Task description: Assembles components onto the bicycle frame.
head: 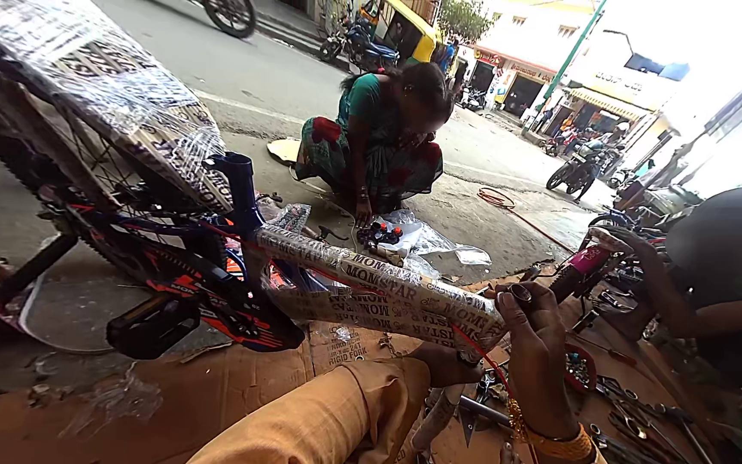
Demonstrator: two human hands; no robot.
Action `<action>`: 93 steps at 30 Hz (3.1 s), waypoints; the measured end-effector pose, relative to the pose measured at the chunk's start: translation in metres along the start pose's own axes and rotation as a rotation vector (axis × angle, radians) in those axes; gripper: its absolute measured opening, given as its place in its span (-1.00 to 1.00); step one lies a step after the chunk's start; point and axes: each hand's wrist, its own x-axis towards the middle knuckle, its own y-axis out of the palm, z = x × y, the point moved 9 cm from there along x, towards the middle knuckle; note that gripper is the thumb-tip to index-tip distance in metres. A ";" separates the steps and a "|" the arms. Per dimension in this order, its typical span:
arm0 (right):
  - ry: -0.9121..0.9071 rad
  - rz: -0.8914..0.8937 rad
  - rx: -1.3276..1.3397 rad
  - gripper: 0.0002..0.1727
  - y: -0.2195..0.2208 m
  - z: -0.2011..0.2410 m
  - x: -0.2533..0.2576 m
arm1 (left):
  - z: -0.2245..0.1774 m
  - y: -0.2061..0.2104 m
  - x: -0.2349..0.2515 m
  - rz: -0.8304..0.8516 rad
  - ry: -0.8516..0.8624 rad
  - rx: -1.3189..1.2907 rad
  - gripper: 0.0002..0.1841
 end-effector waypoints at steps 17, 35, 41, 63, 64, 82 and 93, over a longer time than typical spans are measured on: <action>-0.046 0.031 0.203 -0.22 0.004 -0.012 -0.004 | -0.004 -0.001 0.000 -0.009 0.015 0.003 -0.35; -0.046 0.025 0.193 -0.33 0.002 -0.013 -0.006 | -0.004 0.004 -0.004 0.044 -0.047 0.024 -0.29; -0.056 0.006 0.156 -0.58 0.006 -0.009 -0.008 | 0.003 0.005 0.002 0.025 -0.054 0.013 -0.22; -0.087 0.009 0.197 -0.53 0.006 -0.010 -0.006 | 0.006 0.006 0.008 -0.035 -0.012 0.002 -0.38; -0.078 0.008 0.214 -0.45 0.005 -0.012 -0.006 | 0.003 0.004 0.004 -0.020 -0.021 -0.019 -0.36; -0.113 0.070 -0.104 -0.43 -0.004 0.007 0.002 | -0.003 0.002 0.000 -0.003 0.001 -0.009 -0.33; -0.188 0.072 -0.195 -0.38 -0.004 0.025 0.002 | -0.002 0.001 -0.002 -0.014 -0.007 0.007 -0.30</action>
